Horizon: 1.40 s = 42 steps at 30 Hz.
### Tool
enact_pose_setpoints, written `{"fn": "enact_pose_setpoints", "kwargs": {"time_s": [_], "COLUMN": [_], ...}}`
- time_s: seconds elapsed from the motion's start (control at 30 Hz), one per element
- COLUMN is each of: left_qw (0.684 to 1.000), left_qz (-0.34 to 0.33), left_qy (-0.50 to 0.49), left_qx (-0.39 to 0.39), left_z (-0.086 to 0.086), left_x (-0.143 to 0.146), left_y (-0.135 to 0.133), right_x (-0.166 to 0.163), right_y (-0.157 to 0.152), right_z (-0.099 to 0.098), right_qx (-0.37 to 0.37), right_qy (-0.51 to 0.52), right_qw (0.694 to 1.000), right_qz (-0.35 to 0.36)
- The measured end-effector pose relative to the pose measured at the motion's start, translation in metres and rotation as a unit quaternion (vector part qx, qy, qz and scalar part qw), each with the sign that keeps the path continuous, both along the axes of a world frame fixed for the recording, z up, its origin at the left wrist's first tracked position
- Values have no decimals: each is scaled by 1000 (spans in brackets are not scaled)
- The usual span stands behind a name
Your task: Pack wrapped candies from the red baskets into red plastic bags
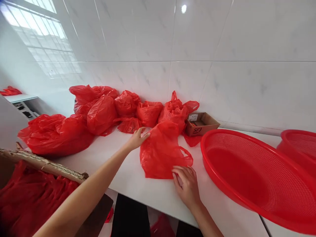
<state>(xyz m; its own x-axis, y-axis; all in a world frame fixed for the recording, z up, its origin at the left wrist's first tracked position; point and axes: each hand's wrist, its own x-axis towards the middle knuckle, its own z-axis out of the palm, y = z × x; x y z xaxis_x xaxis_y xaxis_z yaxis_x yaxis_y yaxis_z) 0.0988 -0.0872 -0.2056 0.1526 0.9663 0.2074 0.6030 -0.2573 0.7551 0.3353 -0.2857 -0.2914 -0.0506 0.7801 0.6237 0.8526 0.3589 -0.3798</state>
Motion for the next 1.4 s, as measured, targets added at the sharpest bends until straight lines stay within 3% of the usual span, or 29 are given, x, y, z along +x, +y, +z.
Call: {"fn": "enact_pose_setpoints", "kwargs": {"time_s": [0.07, 0.13, 0.23, 0.33, 0.47, 0.67, 0.83, 1.0, 1.13, 1.23, 1.33, 1.4], "left_qw": [998, 994, 986, 976, 956, 910, 883, 863, 860, 862, 865, 870], "left_qz": [15, 28, 33, 36, 36, 4, 26, 50, 44, 20, -6, -14], "left_qy": [-36, -76, -138, -198, -277, -383, -424, -459, -464, -461, -456, -446], "left_qx": [-44, -72, -82, -82, -94, -161, -201, -207, -210, -208, -208, -208], "left_z": [-19, -35, -51, -61, -71, -68, -64, -58, -47, -36, -29, -30], "left_x": [14, 23, 28, 23, 11, 15, 16, 7, 14, 31, 53, 66], "left_y": [-16, -30, -50, -67, -83, -98, -103, -94, -89, -87, -86, -87], "right_x": [-2, -1, 6, 12, 5, -25, -31, 9, 54, 71, 65, 54], "right_y": [8, 23, 50, 60, 53, 54, 43, -5, -59, -91, -104, -100], "right_z": [24, 48, 73, 74, 59, 53, 70, 104, 102, 89, 82, 82], "right_qx": [38, 29, -109, -246, -326, -271, -243, -68, 52, 38, -39, -53], "right_qy": [24, 50, 67, 70, 87, 141, 170, 292, 411, 426, 351, 281], "right_qw": [999, 998, 990, 966, 939, 951, 953, 949, 910, 901, 935, 958], "right_qz": [1, -20, -65, -29, 68, 44, 65, 96, -26, -68, -42, -21]}}
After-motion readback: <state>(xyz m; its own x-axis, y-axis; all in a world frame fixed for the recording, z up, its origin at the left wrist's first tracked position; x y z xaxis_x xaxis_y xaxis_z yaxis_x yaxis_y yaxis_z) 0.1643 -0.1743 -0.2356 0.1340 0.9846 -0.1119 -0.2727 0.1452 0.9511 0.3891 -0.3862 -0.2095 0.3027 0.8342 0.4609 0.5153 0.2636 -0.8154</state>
